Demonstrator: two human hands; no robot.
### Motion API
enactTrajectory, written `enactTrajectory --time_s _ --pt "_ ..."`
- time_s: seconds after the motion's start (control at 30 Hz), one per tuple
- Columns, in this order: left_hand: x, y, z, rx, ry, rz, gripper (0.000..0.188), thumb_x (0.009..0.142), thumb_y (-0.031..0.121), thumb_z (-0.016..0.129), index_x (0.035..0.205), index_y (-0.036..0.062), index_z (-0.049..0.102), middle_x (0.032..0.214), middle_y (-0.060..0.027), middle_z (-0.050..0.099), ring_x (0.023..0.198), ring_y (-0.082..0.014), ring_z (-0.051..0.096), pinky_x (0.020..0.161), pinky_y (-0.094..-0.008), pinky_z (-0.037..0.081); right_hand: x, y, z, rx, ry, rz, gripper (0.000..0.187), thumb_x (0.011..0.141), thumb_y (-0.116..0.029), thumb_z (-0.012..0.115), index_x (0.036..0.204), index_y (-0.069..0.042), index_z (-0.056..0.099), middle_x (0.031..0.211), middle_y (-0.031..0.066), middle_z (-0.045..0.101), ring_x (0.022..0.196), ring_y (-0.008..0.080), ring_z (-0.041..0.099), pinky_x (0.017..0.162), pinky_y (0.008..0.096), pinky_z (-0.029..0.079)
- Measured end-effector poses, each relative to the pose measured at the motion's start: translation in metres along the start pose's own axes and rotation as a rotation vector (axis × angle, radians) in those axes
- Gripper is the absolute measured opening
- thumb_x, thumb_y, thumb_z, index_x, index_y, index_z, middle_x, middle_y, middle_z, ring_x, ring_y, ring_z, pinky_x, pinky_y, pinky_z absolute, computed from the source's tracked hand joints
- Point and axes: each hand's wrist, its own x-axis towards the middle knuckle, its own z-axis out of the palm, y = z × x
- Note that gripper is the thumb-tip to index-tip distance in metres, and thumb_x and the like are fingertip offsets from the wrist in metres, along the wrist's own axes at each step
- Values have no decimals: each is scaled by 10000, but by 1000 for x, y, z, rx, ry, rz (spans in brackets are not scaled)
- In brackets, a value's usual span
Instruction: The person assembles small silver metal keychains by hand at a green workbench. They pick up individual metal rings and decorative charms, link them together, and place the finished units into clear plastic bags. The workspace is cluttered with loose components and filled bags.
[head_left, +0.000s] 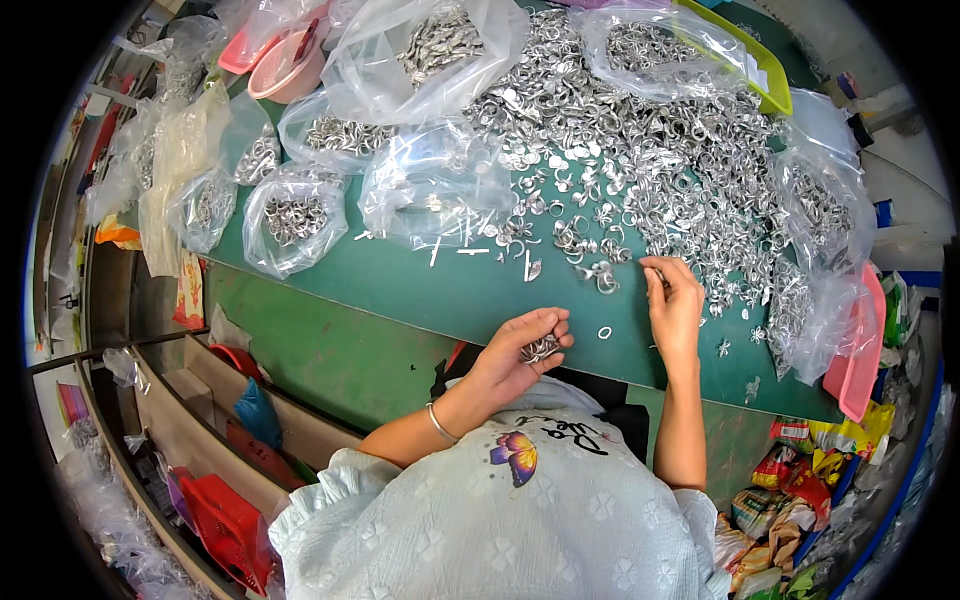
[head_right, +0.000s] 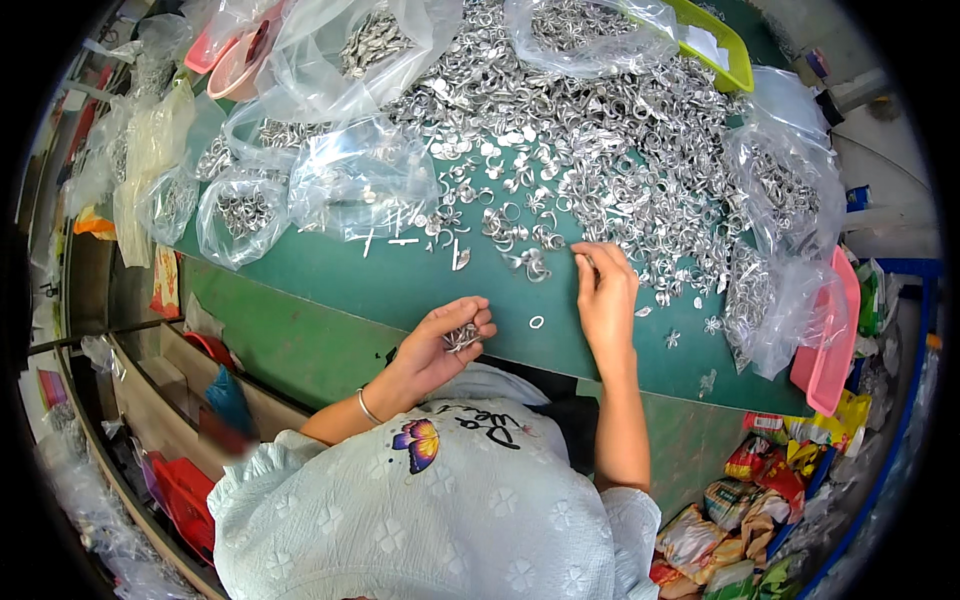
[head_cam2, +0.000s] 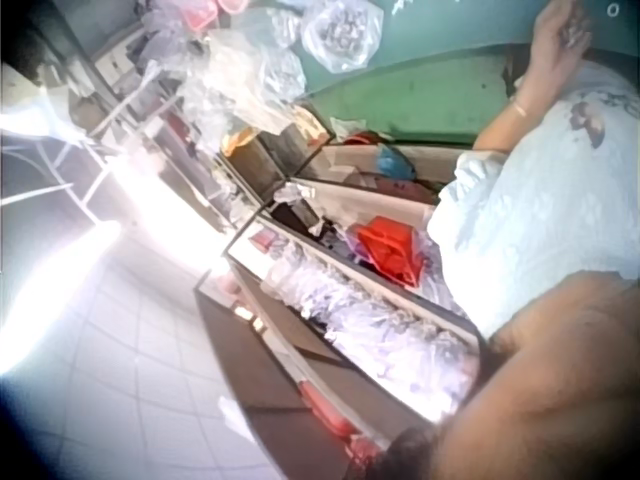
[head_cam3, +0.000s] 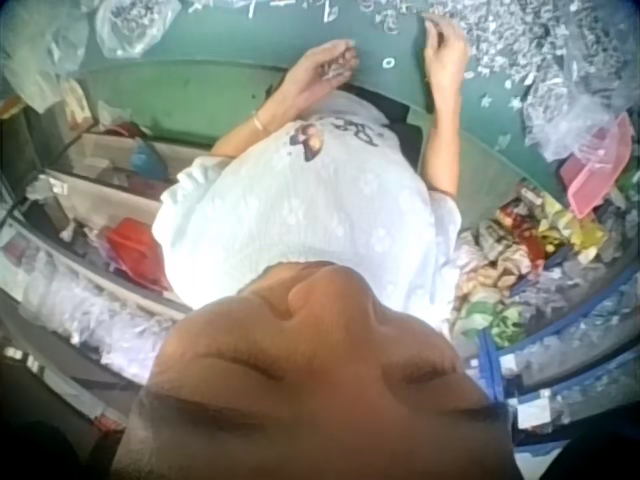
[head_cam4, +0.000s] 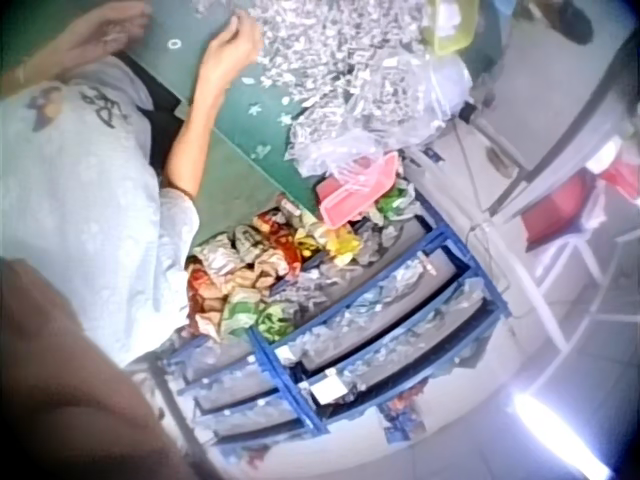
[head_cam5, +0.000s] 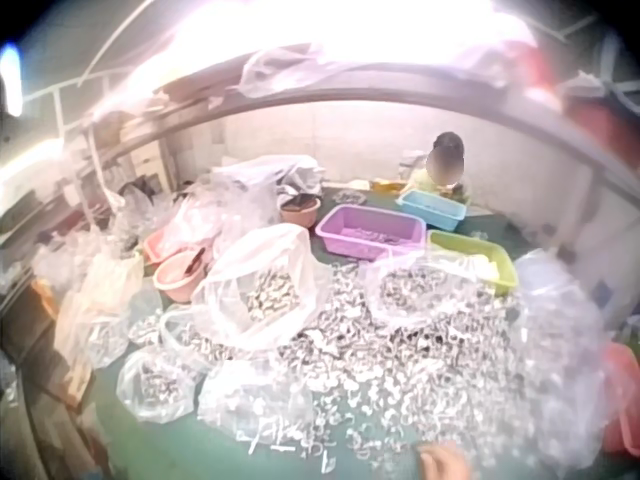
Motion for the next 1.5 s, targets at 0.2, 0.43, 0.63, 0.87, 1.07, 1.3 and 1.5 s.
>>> enactTrajectory --time_s 0.2,0.43,0.63,0.87,1.07,1.3,1.5 --pt "0 2 13 111 37 30 356 858 111 519 1196 13 466 1160 -110 522 1061 -218 524 841 -302 480 -8 -10 -9 691 -140 303 206 850 13 475 1043 33 543 919 114 594 589 127 555 472 214 442" --pt "9 3 26 -63 -73 -28 403 877 140 494 1247 9 404 1270 -151 442 1147 -264 464 881 -334 452 -20 -33 -10 813 -393 298 286 852 -23 496 1135 20 510 1015 111 594 615 116 552 461 208 444" --pt "19 -1 4 -29 -85 -94 289 879 155 503 1131 13 498 1149 -137 513 1073 -247 518 713 -279 532 12 -11 18 -365 75 -336 286 750 2 585 1034 -7 555 933 114 565 745 233 539 660 319 441" --pt "17 -3 4 -125 -165 -32 167 876 127 506 981 15 573 996 -114 578 954 -218 586 742 -307 542 11 2 8 176 -35 58 178 767 8 598 937 17 547 717 61 530 590 108 501 533 235 407" --pt "18 -2 9 -153 -45 -71 163 870 139 511 847 -11 569 993 -138 532 986 -259 557 721 -326 560 8 7 -5 511 -95 232 186 838 -6 532 1022 6 561 747 34 583 603 64 519 533 193 416" --pt "16 -2 13 -114 -21 -89 182 883 172 499 867 0 558 980 -107 526 863 -185 555 605 -253 526 10 6 -7 585 -42 241 161 801 4 578 959 9 606 659 31 591 562 69 531 484 202 425" --pt "18 -2 10 -119 -123 -107 240 856 156 553 1046 12 534 862 -31 516 704 -101 488 498 -198 384 13 9 -7 305 10 270 166 775 7 597 940 5 615 666 35 597 540 55 517 463 200 430"
